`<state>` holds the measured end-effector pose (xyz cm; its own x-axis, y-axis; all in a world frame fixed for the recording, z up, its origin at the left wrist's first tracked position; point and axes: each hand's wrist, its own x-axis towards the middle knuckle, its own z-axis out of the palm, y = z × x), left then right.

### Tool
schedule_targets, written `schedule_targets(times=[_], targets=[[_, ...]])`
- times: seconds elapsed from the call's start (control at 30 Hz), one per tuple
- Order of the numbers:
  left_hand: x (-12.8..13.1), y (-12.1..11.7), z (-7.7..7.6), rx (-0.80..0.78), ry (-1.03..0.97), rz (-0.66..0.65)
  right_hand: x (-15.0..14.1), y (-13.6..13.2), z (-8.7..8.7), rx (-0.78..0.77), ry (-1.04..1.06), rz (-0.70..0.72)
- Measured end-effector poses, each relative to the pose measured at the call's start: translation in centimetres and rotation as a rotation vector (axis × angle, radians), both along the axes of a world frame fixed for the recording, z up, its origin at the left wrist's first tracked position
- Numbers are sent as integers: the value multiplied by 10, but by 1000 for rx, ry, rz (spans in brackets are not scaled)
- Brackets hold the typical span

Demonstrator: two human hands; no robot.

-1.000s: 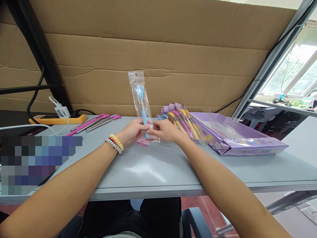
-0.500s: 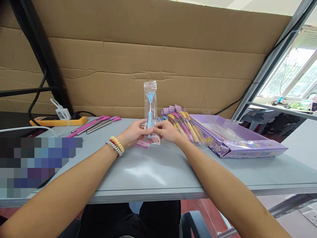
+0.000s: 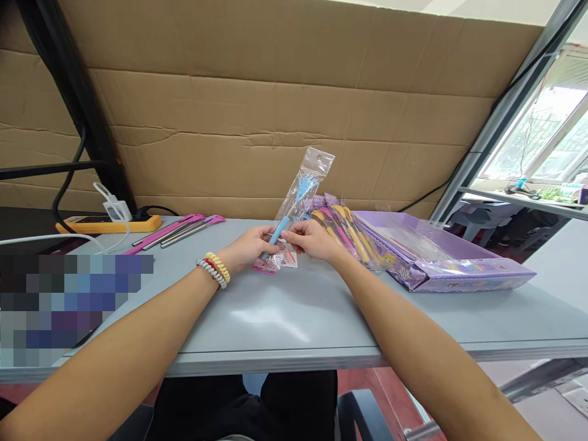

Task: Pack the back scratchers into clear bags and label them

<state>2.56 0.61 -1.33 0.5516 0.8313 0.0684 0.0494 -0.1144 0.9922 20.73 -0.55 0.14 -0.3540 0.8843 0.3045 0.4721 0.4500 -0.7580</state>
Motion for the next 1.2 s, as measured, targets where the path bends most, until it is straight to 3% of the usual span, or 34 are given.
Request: schedule_targets(times=[0.13, 0.23, 0.43, 0.67, 0.87, 1.2], targets=[[-1, 1, -2, 24, 24, -43, 1, 0, 1, 0, -59, 25], [-2, 2, -2, 41, 45, -42, 3, 3, -3, -19, -26, -31], [-10, 0, 8, 116, 245, 14, 11, 14, -4, 134, 294, -255], [-27, 11, 8, 310, 418, 152, 14, 13, 7, 168, 655, -275], [-29, 19, 2, 529, 493, 230, 20, 16, 10, 206, 665, -386], [-26, 16, 2, 622, 492, 277, 29, 22, 11, 300, 655, -478]])
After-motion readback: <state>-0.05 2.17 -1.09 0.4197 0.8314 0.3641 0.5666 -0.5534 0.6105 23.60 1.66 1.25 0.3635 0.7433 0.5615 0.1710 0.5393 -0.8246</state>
